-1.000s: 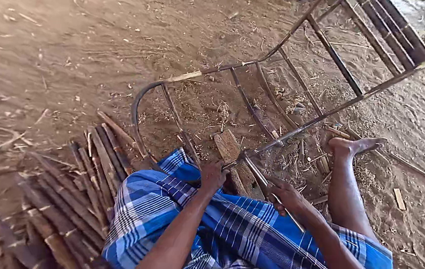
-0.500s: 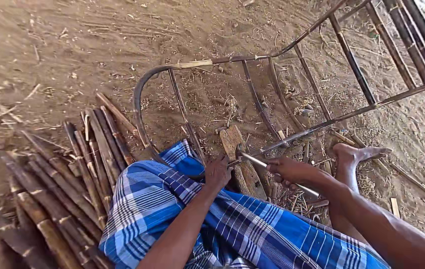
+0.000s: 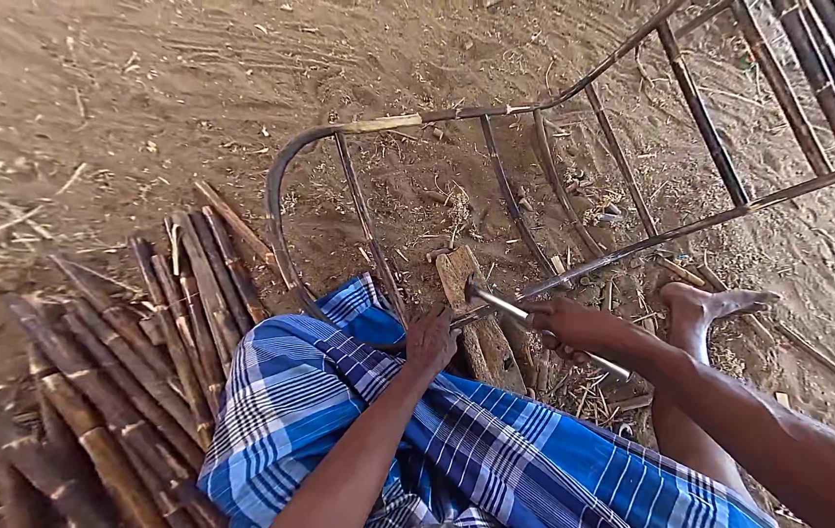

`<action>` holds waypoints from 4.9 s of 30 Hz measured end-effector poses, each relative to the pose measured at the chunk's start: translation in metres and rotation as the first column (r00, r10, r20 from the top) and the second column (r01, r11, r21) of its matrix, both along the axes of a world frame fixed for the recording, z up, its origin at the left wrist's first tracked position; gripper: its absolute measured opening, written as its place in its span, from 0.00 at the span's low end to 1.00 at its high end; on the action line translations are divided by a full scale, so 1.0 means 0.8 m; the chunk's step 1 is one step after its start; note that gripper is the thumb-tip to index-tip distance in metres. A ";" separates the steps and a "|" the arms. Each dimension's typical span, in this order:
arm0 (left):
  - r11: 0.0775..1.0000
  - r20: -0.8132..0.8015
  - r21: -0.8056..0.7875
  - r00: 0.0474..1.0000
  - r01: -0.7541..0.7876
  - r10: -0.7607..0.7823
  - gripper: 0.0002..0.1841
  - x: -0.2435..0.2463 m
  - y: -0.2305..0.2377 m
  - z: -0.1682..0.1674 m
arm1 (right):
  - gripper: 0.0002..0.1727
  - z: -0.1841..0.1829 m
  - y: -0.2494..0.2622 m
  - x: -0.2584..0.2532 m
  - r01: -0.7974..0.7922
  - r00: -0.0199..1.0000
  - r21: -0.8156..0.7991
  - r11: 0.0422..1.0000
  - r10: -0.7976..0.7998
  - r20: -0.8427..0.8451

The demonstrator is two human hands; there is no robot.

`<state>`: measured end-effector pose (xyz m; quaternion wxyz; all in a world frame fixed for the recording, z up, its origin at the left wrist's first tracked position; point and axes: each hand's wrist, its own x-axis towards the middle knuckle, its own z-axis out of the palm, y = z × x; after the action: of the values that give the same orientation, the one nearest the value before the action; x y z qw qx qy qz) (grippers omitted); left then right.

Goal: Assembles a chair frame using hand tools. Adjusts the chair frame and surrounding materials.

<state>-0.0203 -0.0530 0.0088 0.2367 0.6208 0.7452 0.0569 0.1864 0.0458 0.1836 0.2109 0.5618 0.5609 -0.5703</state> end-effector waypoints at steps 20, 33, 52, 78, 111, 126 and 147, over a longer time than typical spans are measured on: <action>0.992 0.011 0.088 0.995 0.093 -0.094 0.18 -0.010 -0.008 -0.017 | 0.21 -0.136 -0.111 0.130 0.103 0.974 0.826 0.554 0.110 -0.195; 0.990 0.053 0.113 0.995 0.084 -0.090 0.14 -0.015 -0.010 -0.015 | 0.33 -0.206 -0.036 0.115 -0.509 0.819 0.800 0.317 0.466 0.336; 0.982 0.029 0.157 0.993 0.105 -0.110 0.17 -0.019 -0.005 -0.013 | 0.34 -0.210 -0.069 0.214 -0.344 0.937 0.757 0.555 0.261 0.234; 0.985 -0.060 0.092 0.988 0.144 -0.139 0.17 0.004 0.011 0.089 | 0.33 -0.150 -0.180 -0.056 -0.111 0.978 0.627 0.771 -0.028 0.208; 0.985 0.033 0.100 0.989 0.138 -0.142 0.16 -0.005 0.007 0.080 | 0.37 -0.155 -0.148 0.085 0.175 0.969 0.564 0.807 -0.040 -0.243; 0.977 0.017 0.145 0.987 0.156 -0.160 0.14 -0.008 0.007 0.070 | 0.40 -0.164 -0.167 0.081 0.443 0.849 0.602 0.665 -0.094 -0.520; 0.974 0.014 0.176 0.989 0.141 -0.146 0.15 -0.004 0.014 0.070 | 0.40 -0.194 -0.129 0.090 0.427 0.871 0.544 0.722 -0.169 -0.461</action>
<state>-0.0237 -0.0420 0.0648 0.1946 0.6906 0.6873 0.1131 0.2586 -0.0571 0.0287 -0.1985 0.5623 0.6484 -0.4733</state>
